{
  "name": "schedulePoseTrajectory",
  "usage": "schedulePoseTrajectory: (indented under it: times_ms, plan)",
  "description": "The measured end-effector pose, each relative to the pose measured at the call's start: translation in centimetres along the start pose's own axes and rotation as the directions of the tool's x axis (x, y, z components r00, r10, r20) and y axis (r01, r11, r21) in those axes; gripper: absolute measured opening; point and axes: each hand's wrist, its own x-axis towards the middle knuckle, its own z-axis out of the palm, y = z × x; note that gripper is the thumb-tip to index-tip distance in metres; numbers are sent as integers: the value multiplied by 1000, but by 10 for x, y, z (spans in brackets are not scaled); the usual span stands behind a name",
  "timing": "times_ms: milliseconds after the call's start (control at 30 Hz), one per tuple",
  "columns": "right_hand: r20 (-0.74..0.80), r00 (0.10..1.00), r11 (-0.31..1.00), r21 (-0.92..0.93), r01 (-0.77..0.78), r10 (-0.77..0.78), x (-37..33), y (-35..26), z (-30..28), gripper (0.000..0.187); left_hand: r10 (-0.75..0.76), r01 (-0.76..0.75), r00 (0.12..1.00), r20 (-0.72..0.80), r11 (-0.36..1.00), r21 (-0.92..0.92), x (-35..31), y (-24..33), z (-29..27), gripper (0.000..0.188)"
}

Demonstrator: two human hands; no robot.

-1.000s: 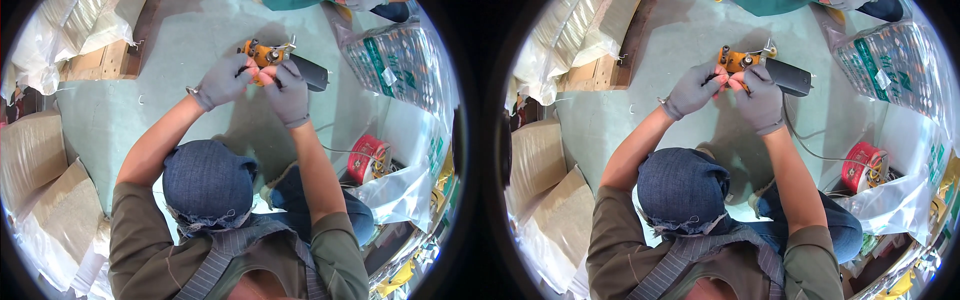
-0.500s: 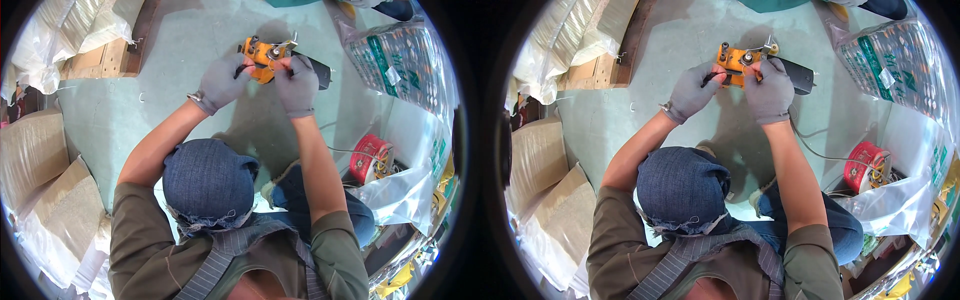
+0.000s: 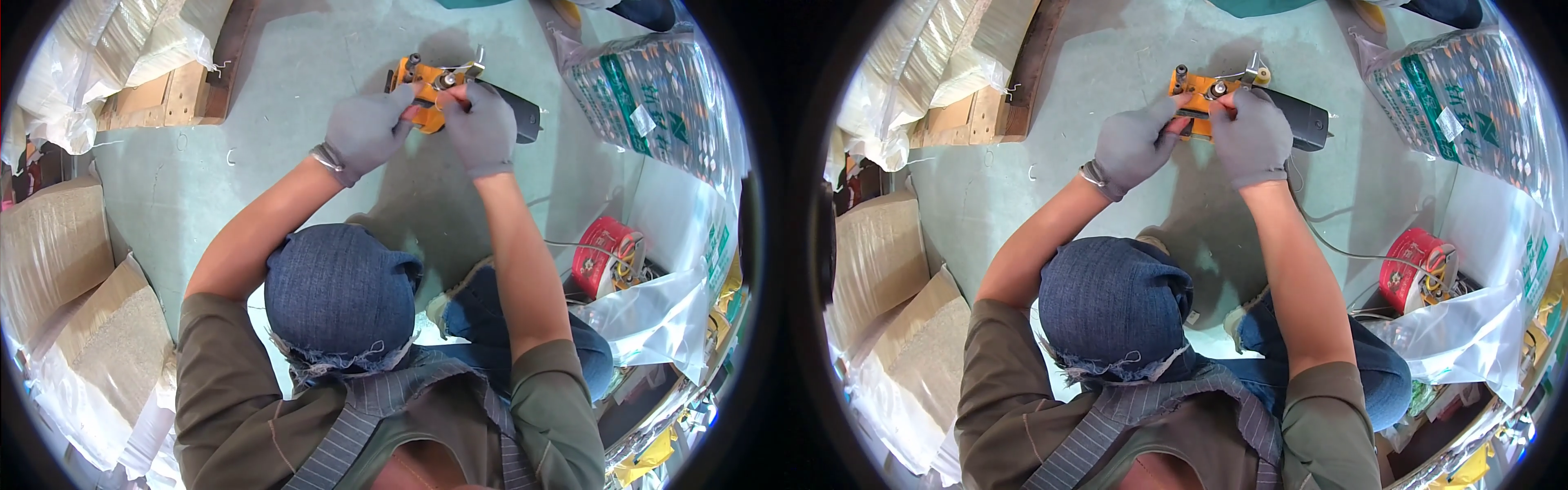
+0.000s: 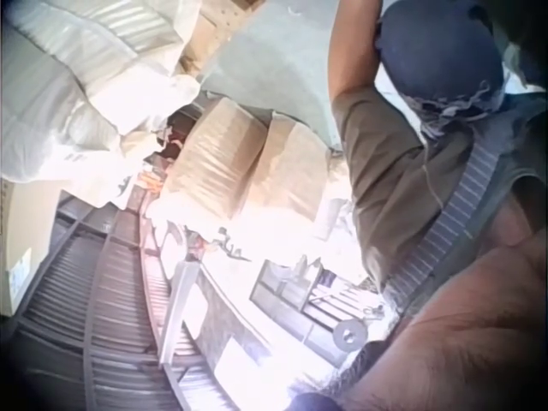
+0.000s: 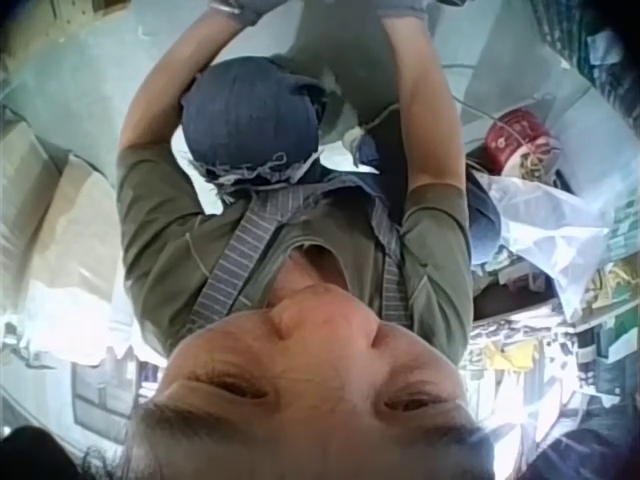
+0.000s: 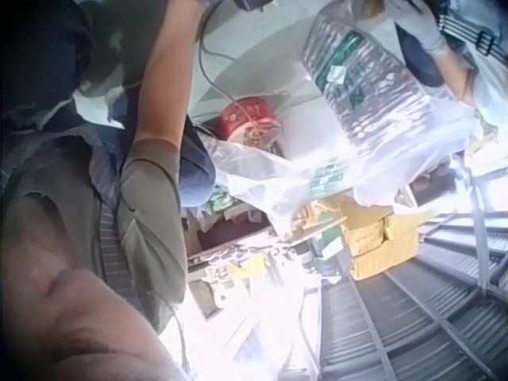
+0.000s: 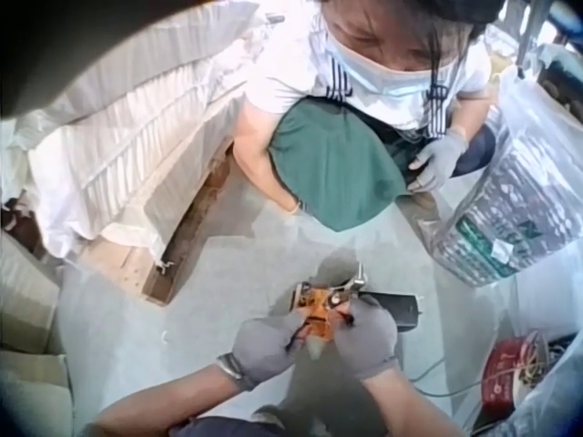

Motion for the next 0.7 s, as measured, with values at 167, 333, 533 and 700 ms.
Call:
schedulePoseTrajectory:
  times_ms: [167,333,533,700]
  plan:
    - [20,999,997,-57,-44,46,1,-7,1,14,-21,-17,986,164,974,227,11,4,4,40]
    - [21,1000,998,-53,-17,18,2,-5,5,14,3,-102,959,285,937,334,17,-11,21,40]
    - [113,991,997,-40,-70,74,4,-3,4,15,307,-344,939,157,794,502,10,-34,27,36]
    - [85,996,1000,0,13,-13,3,-2,3,17,359,-337,933,15,858,388,14,-37,31,15]
